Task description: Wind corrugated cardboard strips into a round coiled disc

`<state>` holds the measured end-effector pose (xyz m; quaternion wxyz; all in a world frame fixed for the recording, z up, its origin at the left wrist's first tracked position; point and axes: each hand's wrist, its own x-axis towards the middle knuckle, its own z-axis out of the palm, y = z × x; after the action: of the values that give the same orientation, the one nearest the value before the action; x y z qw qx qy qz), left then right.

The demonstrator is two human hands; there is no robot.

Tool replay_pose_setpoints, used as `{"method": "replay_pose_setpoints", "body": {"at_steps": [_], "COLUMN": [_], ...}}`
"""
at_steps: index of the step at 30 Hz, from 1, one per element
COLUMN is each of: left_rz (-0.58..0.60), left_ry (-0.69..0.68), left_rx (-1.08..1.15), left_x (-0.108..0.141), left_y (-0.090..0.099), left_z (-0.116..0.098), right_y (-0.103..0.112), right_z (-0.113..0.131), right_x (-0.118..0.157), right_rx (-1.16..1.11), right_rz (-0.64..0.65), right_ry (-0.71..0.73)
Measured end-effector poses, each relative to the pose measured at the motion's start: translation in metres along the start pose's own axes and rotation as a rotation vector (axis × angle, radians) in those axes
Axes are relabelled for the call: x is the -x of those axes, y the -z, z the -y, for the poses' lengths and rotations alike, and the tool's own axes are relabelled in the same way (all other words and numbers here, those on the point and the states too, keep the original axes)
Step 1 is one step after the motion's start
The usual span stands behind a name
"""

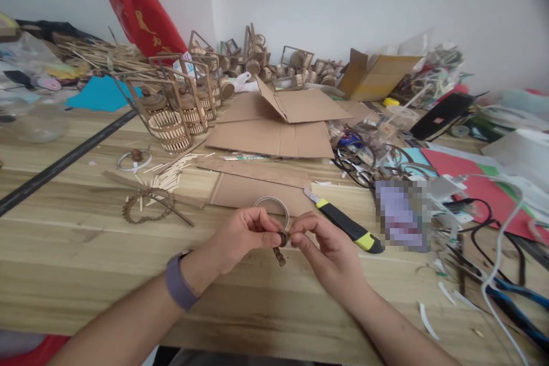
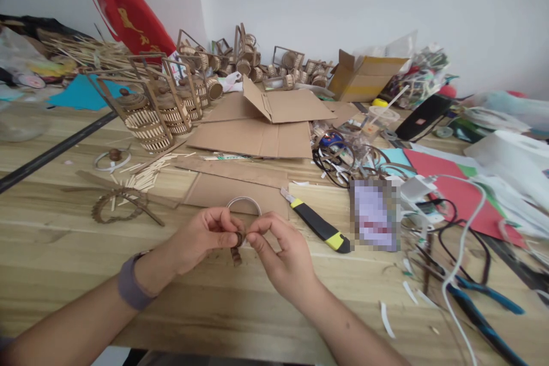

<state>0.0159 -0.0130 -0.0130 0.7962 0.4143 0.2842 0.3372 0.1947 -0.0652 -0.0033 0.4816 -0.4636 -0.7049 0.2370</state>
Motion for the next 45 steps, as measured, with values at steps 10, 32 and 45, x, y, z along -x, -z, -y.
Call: {"method": "replay_pose_setpoints", "body": {"at_steps": [10, 32, 45], "left_rz": [0.05, 0.013, -0.114], "left_ry": [-0.022, -0.02, -0.132], "left_rx": [-0.105, -0.162, -0.104], "left_x": [0.0, 0.0, 0.0], "left_y": [0.004, 0.006, -0.007], "left_z": [0.001, -0.002, -0.006], "right_y": [0.002, -0.003, -0.019], "right_z": [0.001, 0.002, 0.001], "right_x": [-0.002, 0.001, 0.0], "right_rx": [-0.072, 0.059, -0.54], "right_rz": [0.096, 0.085, 0.317], "right_ry": [-0.172, 0.118, -0.663]}}
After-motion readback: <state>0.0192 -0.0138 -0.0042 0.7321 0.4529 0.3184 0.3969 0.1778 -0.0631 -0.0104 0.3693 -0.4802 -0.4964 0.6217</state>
